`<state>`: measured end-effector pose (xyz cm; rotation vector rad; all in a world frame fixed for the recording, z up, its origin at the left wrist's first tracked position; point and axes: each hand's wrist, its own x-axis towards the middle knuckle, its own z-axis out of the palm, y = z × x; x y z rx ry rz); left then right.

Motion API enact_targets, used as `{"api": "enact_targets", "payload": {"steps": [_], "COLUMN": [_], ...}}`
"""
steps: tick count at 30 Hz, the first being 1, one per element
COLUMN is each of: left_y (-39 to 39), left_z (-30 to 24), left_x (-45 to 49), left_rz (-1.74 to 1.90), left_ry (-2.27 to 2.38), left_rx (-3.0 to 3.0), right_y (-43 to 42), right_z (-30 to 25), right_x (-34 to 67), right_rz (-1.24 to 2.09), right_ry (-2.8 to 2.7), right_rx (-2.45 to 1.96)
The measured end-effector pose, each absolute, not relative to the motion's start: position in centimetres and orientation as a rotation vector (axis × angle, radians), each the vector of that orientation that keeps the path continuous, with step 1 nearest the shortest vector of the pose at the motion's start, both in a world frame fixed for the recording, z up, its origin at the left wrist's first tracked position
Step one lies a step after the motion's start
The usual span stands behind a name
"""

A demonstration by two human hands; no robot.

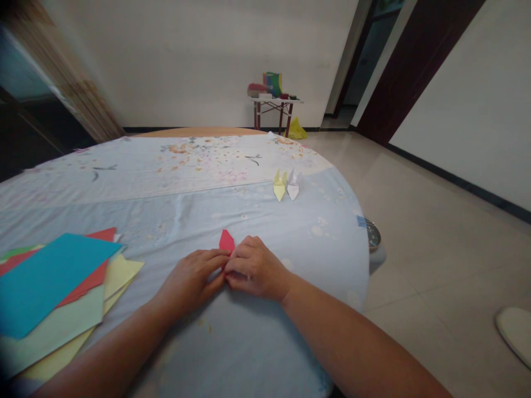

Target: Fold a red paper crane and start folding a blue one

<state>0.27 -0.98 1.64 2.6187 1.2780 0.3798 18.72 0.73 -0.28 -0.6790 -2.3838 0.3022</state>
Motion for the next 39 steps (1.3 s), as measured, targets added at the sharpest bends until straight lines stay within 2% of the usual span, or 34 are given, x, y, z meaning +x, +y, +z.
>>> {"api": "enact_targets", "payload": {"steps": [9,19,30,39], "left_y": [-1.1,-0.9,-1.0,-0.6], "left_z": [1.4,1.3,1.0,0.8], "left_x": [0.2,0.6,0.7,-1.2], "left_rz": [0.392,0.508,0.394,0.363], "left_ry": [1.285,1.263,1.305,1.092], "left_rx": [2.626,2.499,2.521,2.487], "right_y": [0.4,1.3,1.1,0.3], "right_z": [0.6,-0.3,-0.7,0.4], "right_x": [19.4,19.6,19.1,20.3], "right_rz": [0.429,0.452,0.469,0.469], "right_ry": [-2.432,-2.306,-2.382,-2.465], "right_rx": [-0.659,-0.931,-1.155,-1.003]}}
